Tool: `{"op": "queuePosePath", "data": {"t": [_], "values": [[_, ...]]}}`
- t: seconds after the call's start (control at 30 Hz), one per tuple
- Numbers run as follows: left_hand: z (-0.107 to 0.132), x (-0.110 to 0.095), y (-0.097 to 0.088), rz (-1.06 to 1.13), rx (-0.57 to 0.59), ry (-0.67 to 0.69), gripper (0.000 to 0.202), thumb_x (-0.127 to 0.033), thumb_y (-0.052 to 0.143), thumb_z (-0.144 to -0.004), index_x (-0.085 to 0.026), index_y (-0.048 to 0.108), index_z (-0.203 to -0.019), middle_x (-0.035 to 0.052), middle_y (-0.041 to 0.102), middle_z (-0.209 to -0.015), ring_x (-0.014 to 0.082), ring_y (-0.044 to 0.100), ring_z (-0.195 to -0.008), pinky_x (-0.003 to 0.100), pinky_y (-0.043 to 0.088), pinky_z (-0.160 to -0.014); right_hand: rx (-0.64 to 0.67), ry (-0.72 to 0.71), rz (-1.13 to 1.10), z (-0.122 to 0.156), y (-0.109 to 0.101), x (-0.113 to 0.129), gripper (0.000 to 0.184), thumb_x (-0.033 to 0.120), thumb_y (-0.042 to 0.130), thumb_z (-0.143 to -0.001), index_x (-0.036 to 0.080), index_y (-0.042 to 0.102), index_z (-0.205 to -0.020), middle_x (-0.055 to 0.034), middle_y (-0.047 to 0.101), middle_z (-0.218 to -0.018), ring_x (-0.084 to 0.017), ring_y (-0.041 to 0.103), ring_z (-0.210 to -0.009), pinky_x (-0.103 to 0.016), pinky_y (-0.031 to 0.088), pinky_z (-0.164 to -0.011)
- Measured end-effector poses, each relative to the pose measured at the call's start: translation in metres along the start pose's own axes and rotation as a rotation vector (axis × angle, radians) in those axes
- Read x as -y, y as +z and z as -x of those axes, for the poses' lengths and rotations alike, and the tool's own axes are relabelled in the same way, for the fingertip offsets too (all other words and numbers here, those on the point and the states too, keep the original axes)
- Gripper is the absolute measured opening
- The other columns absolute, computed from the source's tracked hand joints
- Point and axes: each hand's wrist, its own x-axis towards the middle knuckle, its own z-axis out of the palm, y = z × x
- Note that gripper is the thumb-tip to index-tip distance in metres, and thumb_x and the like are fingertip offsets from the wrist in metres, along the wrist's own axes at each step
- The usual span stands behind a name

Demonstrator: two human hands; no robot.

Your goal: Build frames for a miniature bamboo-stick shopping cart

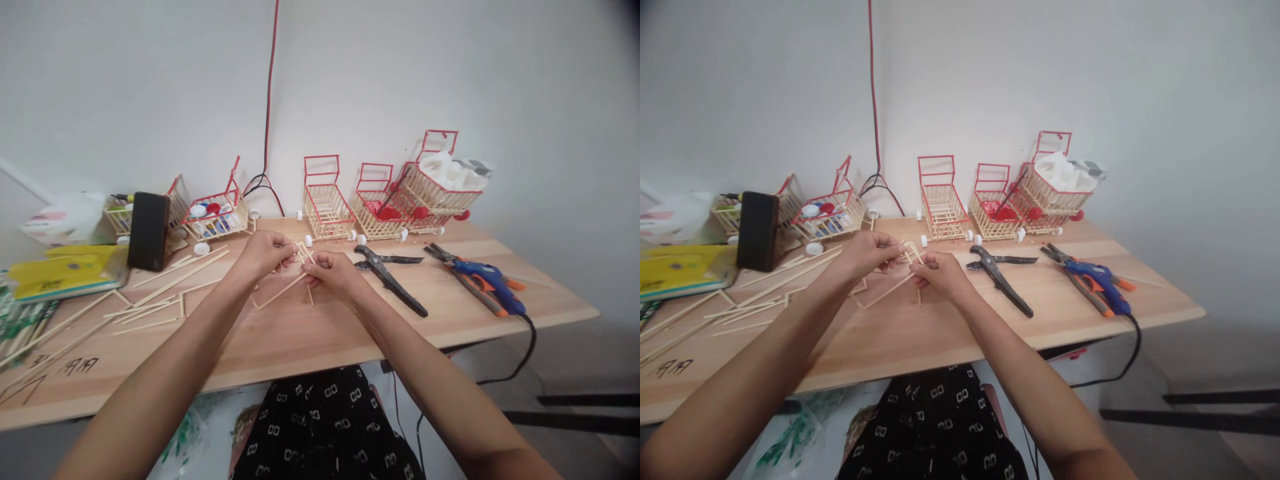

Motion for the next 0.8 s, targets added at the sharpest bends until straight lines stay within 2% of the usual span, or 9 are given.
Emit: {"op": "queuePosePath", "data": {"t": [0.13,0.27,0.53,0.8], "values": [[0.0021,-0.0015,-0.0021,0.008,0.011,-0.004,0.01,-0.016,0.066,-0.071,-0.011,0.064,-0.062,0.0004,0.059,-0.053,0.0077,0.05,-0.046,0.018,0.039,-0.043,0.028,-0.015,-0.041,0.0007,-0.002,0.0014,0.033,0.04,0.079,-0.063,0.016,0.063,-0.079,0.0016,0.064,-0.066,-0.011,0.06,-0.06,-0.025,0.054,-0.061],[0.0038,-0.0024,-0.002,0.006,0.013,-0.002,0.016,-0.014,0.061,-0.075,-0.011,0.062,-0.06,-0.0009,0.058,-0.05,0.0065,0.047,-0.041,0.018,0.037,-0.04,-0.021,-0.038,-0.021,0.0014,-0.0015,0.0022,0.032,0.038,0.08,-0.06,0.017,0.062,-0.075,0.0044,0.059,-0.061,-0.009,0.056,-0.056,-0.024,0.051,-0.059],[-0.0011,0.0042,0.0005,-0.005,-0.015,0.032,0.013,-0.012,0.06,-0.076,-0.01,0.063,-0.063,-0.0011,0.057,-0.05,0.0072,0.048,-0.04,0.017,0.037,-0.038,-0.071,-0.048,-0.086,0.0018,0.0026,-0.0024,0.033,0.042,0.079,-0.06,0.017,0.061,-0.073,0.0017,0.064,-0.064,-0.011,0.058,-0.058,-0.025,0.05,-0.06],[0.0009,0.0003,0.0016,-0.044,-0.026,0.027,0.018,-0.01,0.058,-0.075,-0.011,0.061,-0.057,-0.0017,0.054,-0.046,0.0072,0.047,-0.038,0.017,0.037,-0.038,-0.147,-0.082,-0.016,-0.0015,0.0005,-0.0021,0.027,0.034,0.077,-0.062,0.016,0.064,-0.077,0.0034,0.061,-0.059,-0.007,0.049,-0.047,-0.021,0.04,-0.048]]}}
